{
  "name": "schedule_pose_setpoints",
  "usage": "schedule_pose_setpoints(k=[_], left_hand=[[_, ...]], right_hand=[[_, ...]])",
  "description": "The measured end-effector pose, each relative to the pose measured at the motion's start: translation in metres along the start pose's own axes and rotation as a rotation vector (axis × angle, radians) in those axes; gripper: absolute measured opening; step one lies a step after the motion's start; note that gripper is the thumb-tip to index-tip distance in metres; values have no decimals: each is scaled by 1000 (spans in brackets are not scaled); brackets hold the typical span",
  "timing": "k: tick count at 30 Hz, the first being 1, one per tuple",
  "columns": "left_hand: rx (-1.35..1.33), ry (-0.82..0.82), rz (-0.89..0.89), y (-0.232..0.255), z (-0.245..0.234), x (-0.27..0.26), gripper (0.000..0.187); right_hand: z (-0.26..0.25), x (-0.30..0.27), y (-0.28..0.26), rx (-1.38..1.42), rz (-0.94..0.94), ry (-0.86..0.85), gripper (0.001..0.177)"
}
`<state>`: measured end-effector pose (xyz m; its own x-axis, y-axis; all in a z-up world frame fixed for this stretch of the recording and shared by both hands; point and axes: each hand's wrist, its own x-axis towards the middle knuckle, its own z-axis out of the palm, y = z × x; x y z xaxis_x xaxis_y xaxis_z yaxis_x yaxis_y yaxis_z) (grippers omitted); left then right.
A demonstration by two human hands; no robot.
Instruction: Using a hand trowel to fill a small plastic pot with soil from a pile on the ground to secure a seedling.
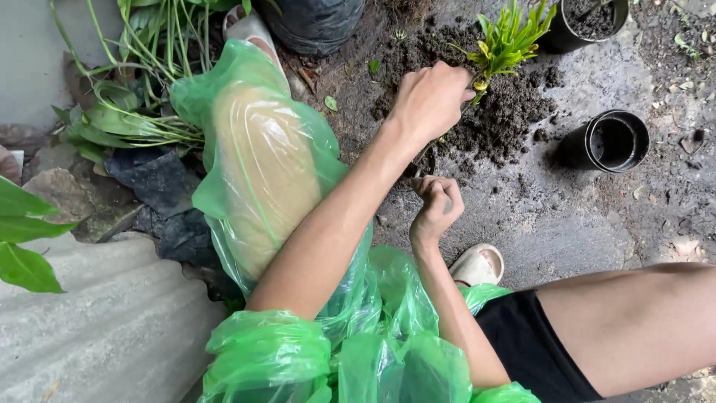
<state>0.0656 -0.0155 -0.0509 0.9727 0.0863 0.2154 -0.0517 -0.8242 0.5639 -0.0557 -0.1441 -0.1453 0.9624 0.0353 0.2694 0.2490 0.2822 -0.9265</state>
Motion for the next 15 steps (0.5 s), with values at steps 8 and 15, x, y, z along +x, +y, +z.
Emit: schedule_pose_setpoints(k=[8, 15], left_hand=[[67, -12, 23, 7, -4, -5, 9], [3, -43, 20, -2, -5, -14, 16]], right_hand=[[-2, -1, 16, 5, 44, 23, 15], [17, 0, -8, -157, -9, 89, 21]])
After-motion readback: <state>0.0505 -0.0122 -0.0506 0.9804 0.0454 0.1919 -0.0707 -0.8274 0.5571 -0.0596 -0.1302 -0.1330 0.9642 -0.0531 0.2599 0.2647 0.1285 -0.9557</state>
